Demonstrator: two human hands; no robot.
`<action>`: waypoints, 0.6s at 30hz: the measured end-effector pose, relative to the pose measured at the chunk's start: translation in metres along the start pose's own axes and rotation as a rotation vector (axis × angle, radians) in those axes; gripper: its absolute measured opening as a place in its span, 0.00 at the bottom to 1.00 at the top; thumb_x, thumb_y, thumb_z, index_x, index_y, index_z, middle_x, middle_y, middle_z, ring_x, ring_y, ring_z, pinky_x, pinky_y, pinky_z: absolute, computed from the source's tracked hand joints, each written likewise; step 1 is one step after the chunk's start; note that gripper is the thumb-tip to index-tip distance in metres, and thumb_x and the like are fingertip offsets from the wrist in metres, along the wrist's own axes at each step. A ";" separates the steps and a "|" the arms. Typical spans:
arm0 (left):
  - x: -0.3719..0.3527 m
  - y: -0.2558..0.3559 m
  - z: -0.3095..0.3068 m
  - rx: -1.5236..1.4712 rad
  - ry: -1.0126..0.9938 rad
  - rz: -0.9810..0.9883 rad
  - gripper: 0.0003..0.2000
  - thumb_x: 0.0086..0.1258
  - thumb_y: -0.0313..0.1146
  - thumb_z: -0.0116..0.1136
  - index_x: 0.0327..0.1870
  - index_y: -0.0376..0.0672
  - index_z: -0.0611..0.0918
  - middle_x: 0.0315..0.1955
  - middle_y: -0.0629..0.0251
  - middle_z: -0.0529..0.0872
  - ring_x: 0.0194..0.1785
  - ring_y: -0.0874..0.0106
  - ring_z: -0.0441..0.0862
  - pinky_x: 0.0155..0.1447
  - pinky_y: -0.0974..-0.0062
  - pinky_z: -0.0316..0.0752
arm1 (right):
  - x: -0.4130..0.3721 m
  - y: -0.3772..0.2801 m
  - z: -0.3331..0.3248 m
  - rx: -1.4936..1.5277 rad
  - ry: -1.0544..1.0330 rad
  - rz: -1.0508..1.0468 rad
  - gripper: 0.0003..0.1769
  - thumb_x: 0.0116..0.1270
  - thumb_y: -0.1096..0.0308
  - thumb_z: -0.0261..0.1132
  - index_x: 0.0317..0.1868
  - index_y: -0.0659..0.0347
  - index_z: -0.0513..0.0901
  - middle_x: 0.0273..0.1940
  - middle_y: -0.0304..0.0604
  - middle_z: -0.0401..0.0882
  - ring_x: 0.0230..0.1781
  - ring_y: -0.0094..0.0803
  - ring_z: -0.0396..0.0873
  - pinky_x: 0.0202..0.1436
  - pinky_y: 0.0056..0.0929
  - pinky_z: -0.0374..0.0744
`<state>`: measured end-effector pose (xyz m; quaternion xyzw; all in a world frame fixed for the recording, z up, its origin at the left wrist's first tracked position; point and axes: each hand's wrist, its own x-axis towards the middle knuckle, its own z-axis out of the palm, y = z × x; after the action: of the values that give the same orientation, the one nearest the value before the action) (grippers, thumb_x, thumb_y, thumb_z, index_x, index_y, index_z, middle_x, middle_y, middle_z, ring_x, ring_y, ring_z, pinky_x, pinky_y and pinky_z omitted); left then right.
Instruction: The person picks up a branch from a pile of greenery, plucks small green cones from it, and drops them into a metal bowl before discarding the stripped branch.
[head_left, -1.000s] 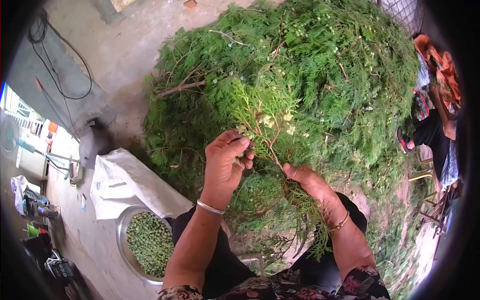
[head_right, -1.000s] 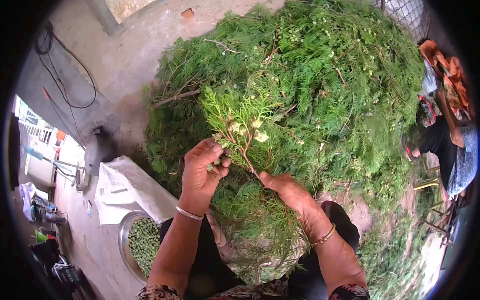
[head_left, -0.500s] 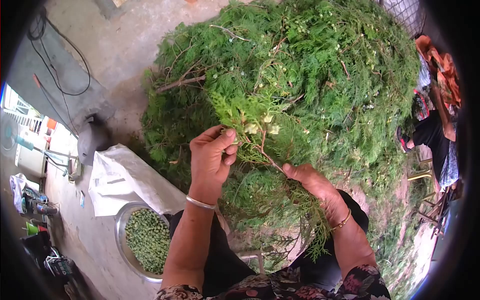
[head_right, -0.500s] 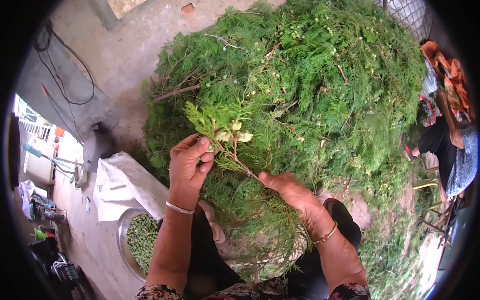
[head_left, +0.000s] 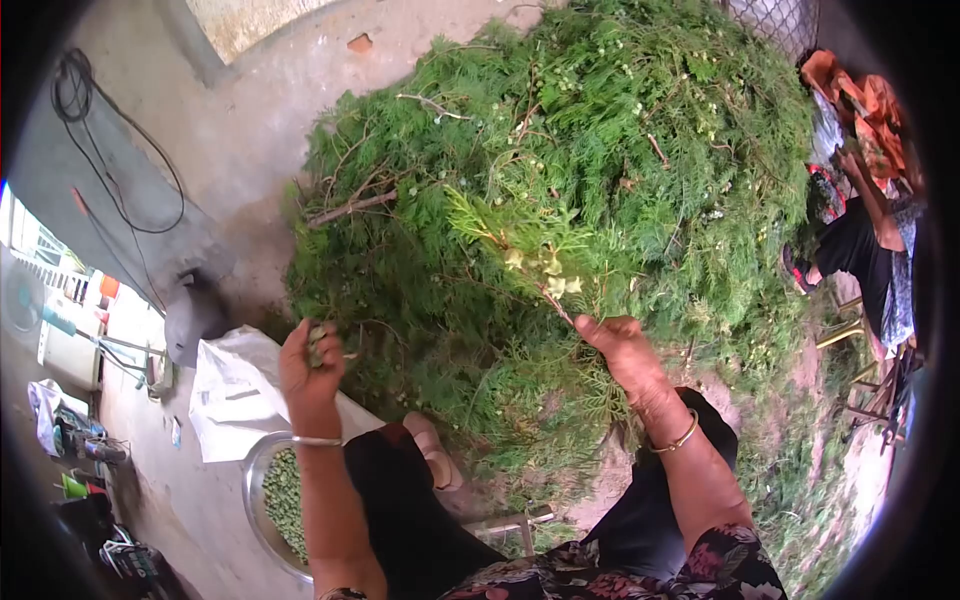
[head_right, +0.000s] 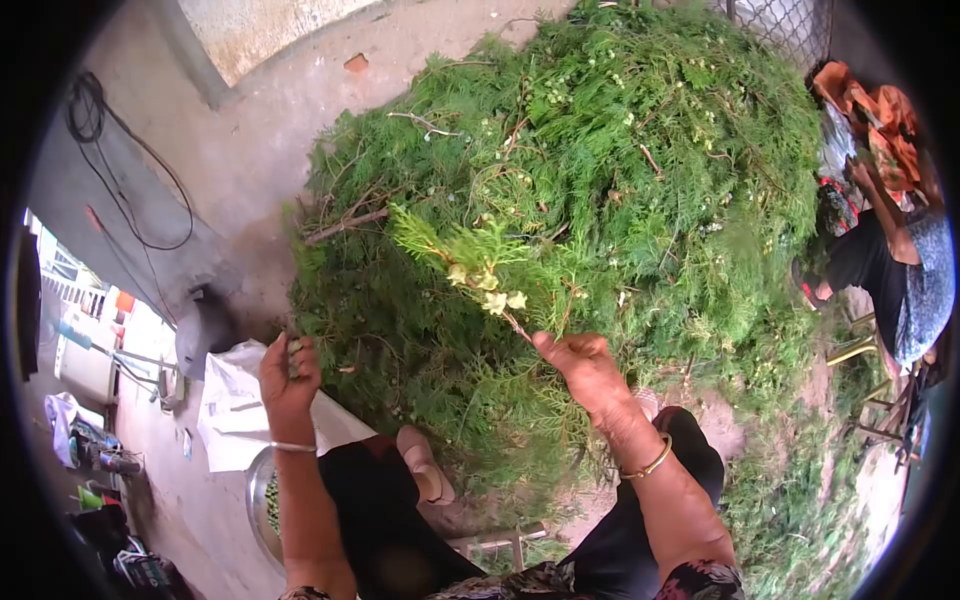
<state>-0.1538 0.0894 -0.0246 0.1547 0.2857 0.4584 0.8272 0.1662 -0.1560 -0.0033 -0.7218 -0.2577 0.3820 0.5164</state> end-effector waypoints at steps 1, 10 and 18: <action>-0.013 0.009 -0.009 0.185 0.123 0.143 0.11 0.63 0.34 0.60 0.40 0.38 0.76 0.30 0.58 0.78 0.26 0.75 0.71 0.25 0.80 0.65 | 0.000 0.001 0.000 0.011 -0.001 -0.009 0.30 0.63 0.50 0.65 0.14 0.57 0.62 0.17 0.29 0.55 0.23 0.23 0.53 0.28 0.30 0.59; -0.156 0.082 -0.175 1.725 0.697 0.431 0.31 0.39 0.18 0.62 0.53 0.25 0.76 0.46 0.46 0.82 0.50 0.56 0.80 0.54 0.67 0.73 | -0.011 -0.011 -0.002 0.176 0.027 -0.052 0.29 0.62 0.47 0.66 0.13 0.54 0.64 0.17 0.25 0.55 0.22 0.19 0.51 0.25 0.27 0.55; -0.110 -0.008 -0.027 1.319 0.324 0.540 0.15 0.53 0.24 0.62 0.43 0.30 0.80 0.31 0.57 0.83 0.36 0.69 0.81 0.40 0.71 0.79 | 0.005 0.014 0.015 0.068 0.183 -0.192 0.29 0.66 0.57 0.65 0.13 0.60 0.62 0.15 0.28 0.54 0.19 0.20 0.50 0.19 0.28 0.52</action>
<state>-0.2107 -0.0084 -0.0140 0.6160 0.5732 0.3961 0.3675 0.1566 -0.1493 -0.0205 -0.7078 -0.2642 0.2718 0.5960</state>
